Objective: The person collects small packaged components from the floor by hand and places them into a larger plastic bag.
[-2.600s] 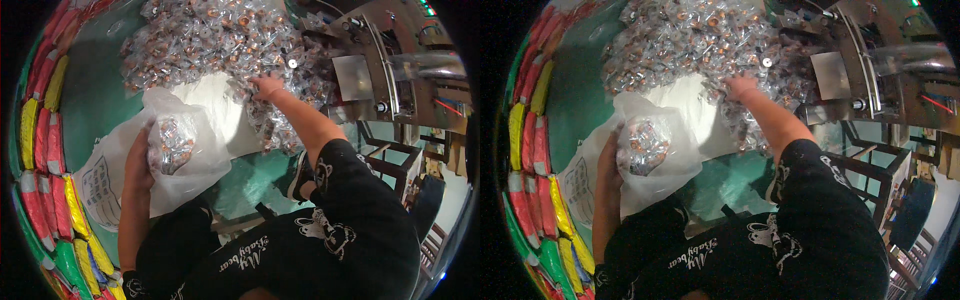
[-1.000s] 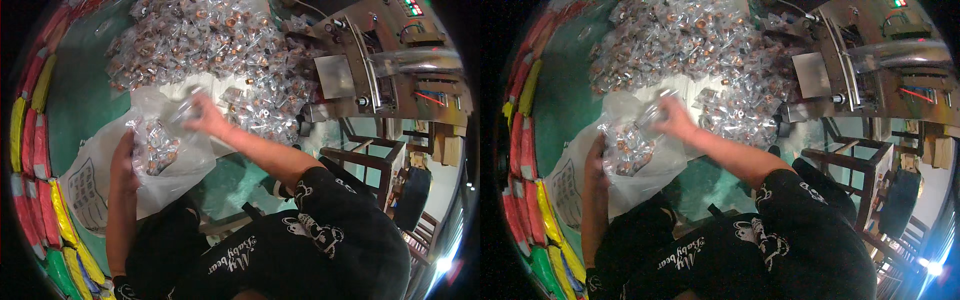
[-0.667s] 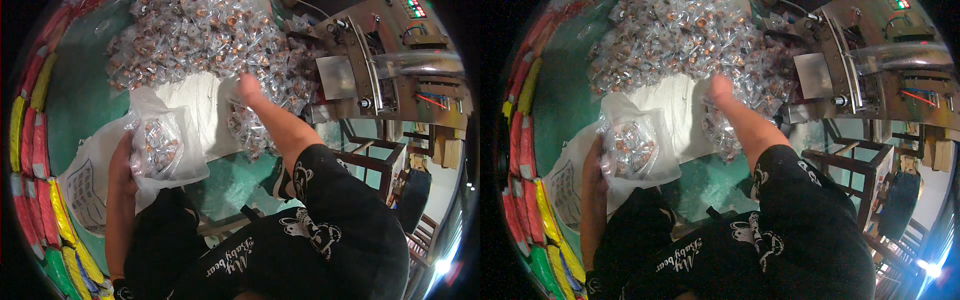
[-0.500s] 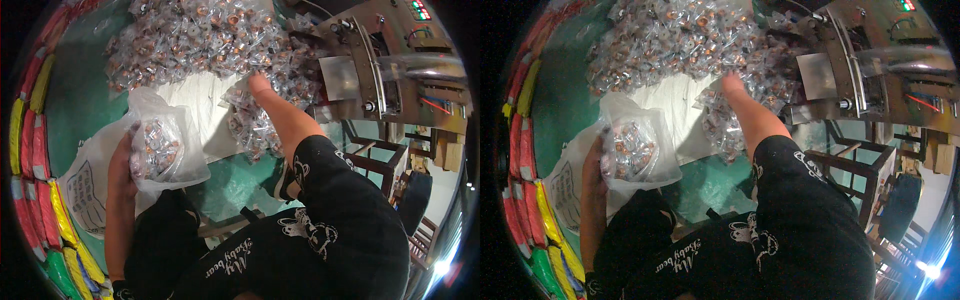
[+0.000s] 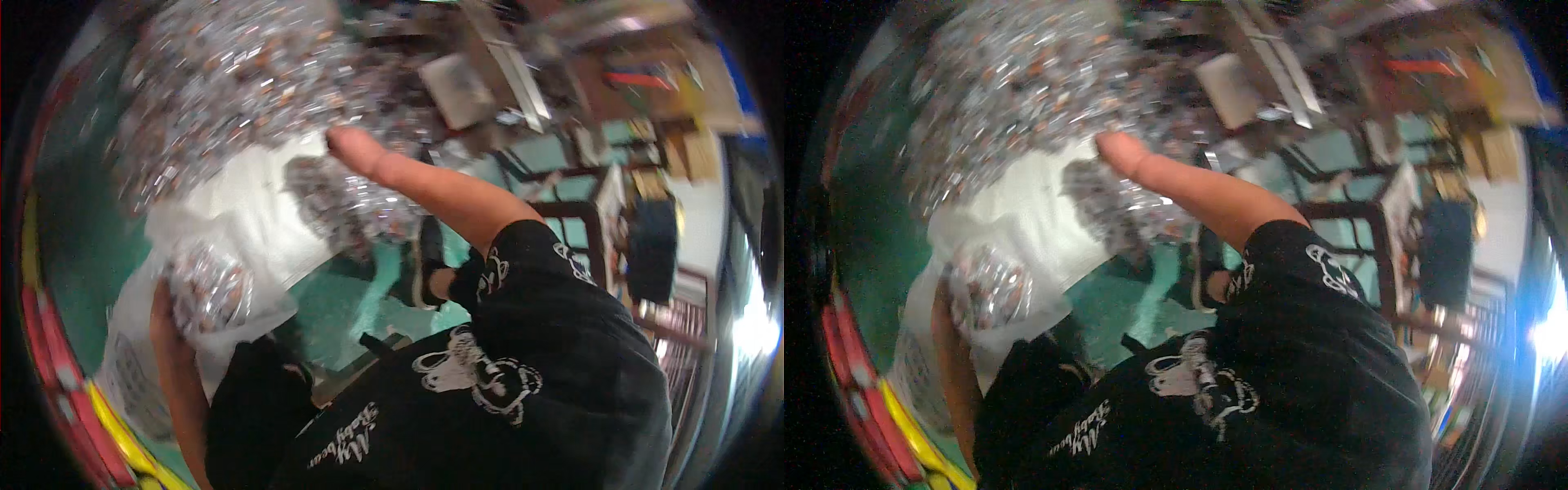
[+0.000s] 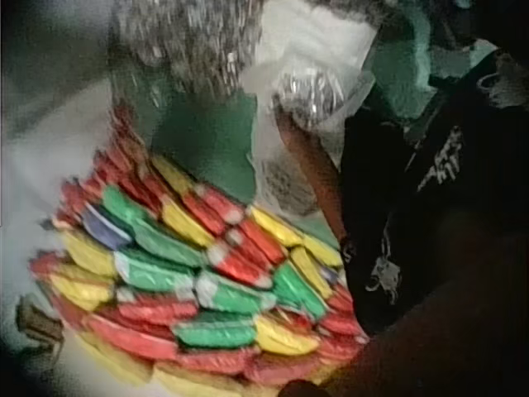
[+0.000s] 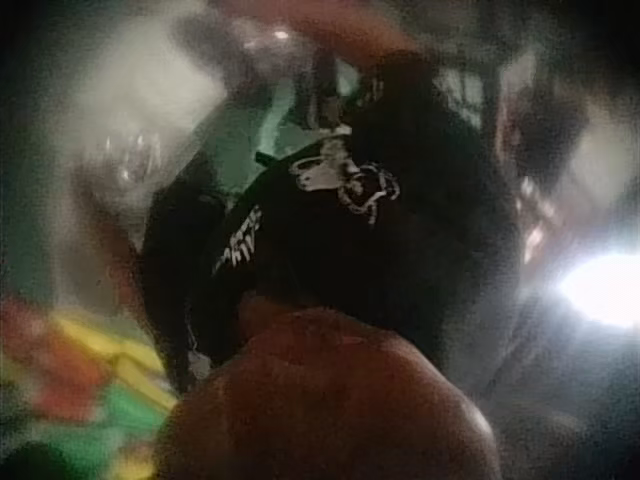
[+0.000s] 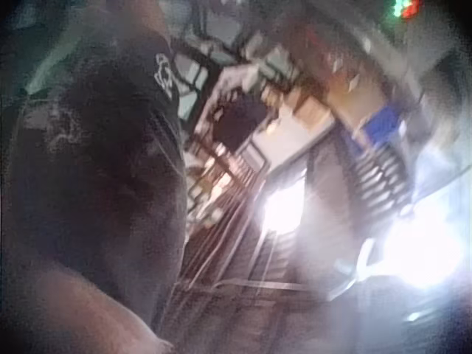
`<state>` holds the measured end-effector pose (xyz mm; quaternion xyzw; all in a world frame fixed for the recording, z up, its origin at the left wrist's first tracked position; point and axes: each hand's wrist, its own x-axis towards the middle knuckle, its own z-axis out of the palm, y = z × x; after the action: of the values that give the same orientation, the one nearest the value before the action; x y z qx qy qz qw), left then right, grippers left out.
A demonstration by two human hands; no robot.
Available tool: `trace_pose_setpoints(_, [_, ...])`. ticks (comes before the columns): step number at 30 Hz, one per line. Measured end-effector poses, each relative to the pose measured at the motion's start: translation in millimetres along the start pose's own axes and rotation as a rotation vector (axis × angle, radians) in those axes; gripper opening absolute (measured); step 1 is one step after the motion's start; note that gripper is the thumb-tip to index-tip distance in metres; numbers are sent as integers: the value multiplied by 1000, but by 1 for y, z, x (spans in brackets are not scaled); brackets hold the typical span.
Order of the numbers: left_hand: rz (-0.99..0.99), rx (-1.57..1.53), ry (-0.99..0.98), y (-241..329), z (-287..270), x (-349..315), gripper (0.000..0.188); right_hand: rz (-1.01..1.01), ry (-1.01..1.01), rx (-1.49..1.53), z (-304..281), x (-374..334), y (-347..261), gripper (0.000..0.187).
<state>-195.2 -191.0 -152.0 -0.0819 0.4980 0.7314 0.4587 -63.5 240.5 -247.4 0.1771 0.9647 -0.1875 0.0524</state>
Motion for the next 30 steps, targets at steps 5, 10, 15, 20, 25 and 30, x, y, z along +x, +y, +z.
trace_pose_setpoints(5, [107, 159, 131, -6, -20, -10, 47, -152, 221, 77, -163, -119, -40, 25])
trace_pose_setpoints(10, [631, 1350, 325, 14, 38, -7, 45, 273, 167, 388, -253, -244, -72, 32])
trace_pose_setpoints(15, [817, 1621, -227, 31, 137, -22, 49, -106, 170, 366, -259, -322, -154, 24])
trace_pose_setpoints(20, [519, 1923, -627, -49, 196, 25, 57, -280, 193, 140, -254, -354, -152, 28])
trace_pose_setpoints(25, [367, 1963, -424, -140, 217, 121, 96, -259, 336, 599, -268, -333, -114, 26])
trace_pose_setpoints(30, [399, 1862, -165, -182, 178, 199, 115, -351, 135, 806, -278, -322, -53, 32])
